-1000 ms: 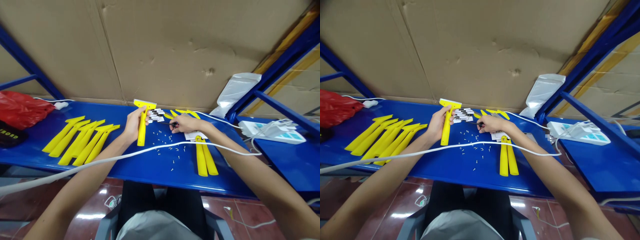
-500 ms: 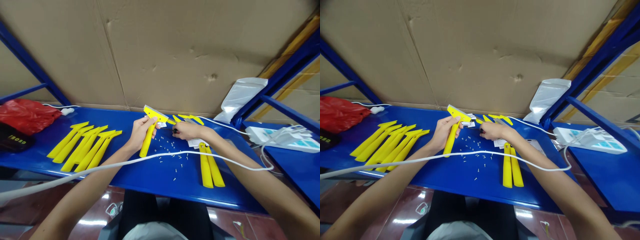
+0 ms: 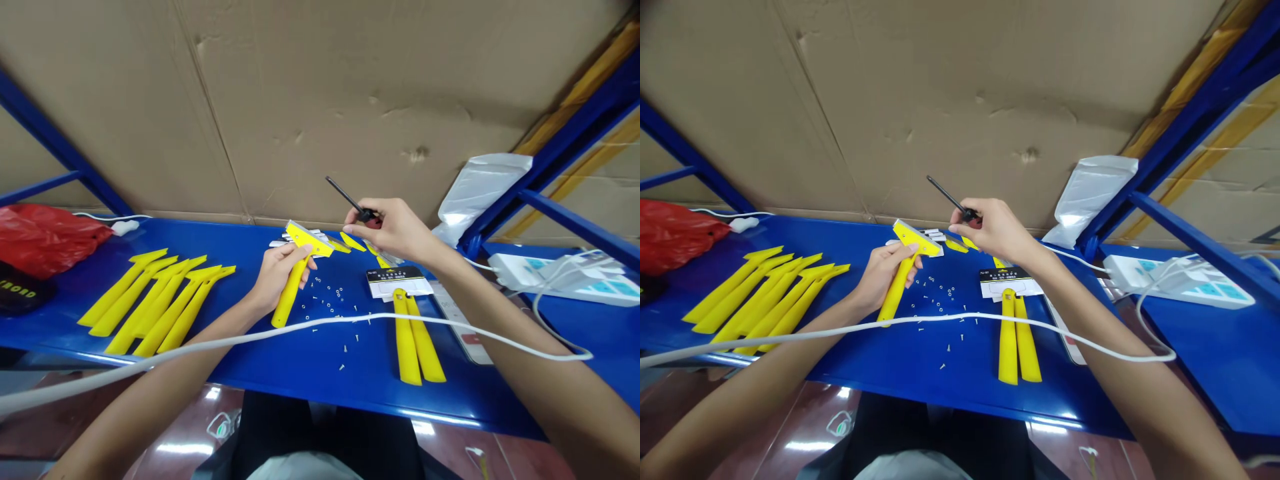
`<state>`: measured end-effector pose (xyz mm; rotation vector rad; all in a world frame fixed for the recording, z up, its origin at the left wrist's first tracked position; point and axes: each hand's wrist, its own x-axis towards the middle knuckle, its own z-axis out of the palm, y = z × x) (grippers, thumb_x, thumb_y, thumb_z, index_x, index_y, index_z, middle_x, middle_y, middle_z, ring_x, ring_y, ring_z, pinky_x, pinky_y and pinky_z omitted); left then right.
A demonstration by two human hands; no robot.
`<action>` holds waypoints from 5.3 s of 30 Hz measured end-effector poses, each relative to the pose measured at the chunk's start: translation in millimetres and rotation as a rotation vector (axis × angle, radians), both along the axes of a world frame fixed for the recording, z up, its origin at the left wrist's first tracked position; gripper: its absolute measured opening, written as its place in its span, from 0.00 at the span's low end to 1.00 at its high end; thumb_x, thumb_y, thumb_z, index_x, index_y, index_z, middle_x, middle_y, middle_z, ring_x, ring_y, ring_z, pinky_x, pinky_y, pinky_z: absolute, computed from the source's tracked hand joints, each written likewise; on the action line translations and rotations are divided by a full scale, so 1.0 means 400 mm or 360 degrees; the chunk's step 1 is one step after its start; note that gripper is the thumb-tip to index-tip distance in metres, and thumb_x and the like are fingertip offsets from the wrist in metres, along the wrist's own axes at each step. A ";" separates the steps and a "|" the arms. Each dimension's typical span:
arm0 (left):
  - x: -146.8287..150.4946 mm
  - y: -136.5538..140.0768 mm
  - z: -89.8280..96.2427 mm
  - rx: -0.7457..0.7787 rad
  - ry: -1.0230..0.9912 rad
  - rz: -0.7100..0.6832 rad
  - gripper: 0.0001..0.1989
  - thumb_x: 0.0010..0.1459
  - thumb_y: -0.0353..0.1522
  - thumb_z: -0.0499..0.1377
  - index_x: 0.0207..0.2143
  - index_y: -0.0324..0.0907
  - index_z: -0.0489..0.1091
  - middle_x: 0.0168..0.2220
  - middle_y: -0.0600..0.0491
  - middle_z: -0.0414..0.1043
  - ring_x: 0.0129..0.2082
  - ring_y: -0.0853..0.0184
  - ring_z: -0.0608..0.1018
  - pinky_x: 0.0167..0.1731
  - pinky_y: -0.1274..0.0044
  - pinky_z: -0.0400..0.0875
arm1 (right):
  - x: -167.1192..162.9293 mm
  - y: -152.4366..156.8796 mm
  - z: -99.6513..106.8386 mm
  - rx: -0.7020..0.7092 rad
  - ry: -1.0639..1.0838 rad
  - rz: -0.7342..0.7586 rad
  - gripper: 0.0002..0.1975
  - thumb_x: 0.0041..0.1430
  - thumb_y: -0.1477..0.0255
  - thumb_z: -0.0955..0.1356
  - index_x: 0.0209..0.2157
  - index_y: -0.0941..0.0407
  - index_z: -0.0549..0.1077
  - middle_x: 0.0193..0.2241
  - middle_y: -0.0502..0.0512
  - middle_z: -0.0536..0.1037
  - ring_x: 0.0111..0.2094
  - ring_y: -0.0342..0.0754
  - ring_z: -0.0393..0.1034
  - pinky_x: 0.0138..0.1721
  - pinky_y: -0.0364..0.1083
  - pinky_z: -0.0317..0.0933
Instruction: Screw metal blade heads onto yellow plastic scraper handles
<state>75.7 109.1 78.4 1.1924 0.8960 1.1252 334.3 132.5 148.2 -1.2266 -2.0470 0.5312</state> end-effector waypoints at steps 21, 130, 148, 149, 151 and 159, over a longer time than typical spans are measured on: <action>0.017 -0.007 -0.031 -0.0126 -0.0027 -0.0147 0.19 0.64 0.44 0.72 0.30 0.37 0.80 0.24 0.50 0.76 0.19 0.72 0.73 0.19 0.80 0.69 | -0.063 -0.033 -0.029 -0.0064 -0.0014 0.0337 0.08 0.69 0.66 0.73 0.39 0.56 0.82 0.32 0.51 0.79 0.30 0.44 0.65 0.35 0.46 0.58; -0.090 0.122 -0.013 0.0088 0.0122 0.0222 0.18 0.57 0.44 0.75 0.31 0.38 0.77 0.29 0.48 0.81 0.20 0.72 0.74 0.17 0.80 0.68 | -0.214 -0.122 -0.142 -0.0407 -0.0738 0.0877 0.08 0.69 0.78 0.68 0.34 0.55 0.76 0.30 0.53 0.79 0.30 0.47 0.66 0.37 0.47 0.55; -0.092 0.125 -0.013 -0.0018 0.0151 0.0162 0.19 0.56 0.43 0.75 0.31 0.37 0.79 0.28 0.48 0.80 0.19 0.72 0.73 0.16 0.81 0.67 | -0.167 -0.106 -0.085 0.0099 -0.0618 0.0655 0.05 0.74 0.75 0.67 0.43 0.56 0.77 0.43 0.59 0.83 0.39 0.51 0.75 0.40 0.48 0.60; -0.086 0.117 -0.011 -0.0054 0.0130 0.0115 0.18 0.56 0.42 0.76 0.32 0.36 0.79 0.29 0.48 0.80 0.19 0.72 0.73 0.15 0.80 0.67 | -0.152 -0.099 -0.063 0.0188 -0.0482 0.0583 0.04 0.72 0.75 0.68 0.42 0.55 0.77 0.42 0.58 0.84 0.38 0.50 0.74 0.40 0.47 0.60; -0.071 0.099 -0.006 -0.0112 0.0096 0.0015 0.16 0.56 0.41 0.75 0.33 0.37 0.80 0.29 0.48 0.80 0.19 0.72 0.73 0.15 0.81 0.67 | -0.121 -0.093 -0.019 0.0333 -0.0236 0.0414 0.03 0.71 0.74 0.69 0.42 0.55 0.77 0.40 0.56 0.83 0.36 0.49 0.73 0.40 0.47 0.62; -0.033 0.041 0.000 -0.0226 0.0249 -0.0385 0.20 0.63 0.44 0.72 0.28 0.36 0.81 0.20 0.50 0.73 0.16 0.73 0.71 0.16 0.81 0.66 | -0.049 -0.101 0.074 0.0552 0.0050 -0.0054 0.07 0.73 0.64 0.72 0.41 0.53 0.80 0.33 0.54 0.79 0.30 0.48 0.67 0.33 0.48 0.60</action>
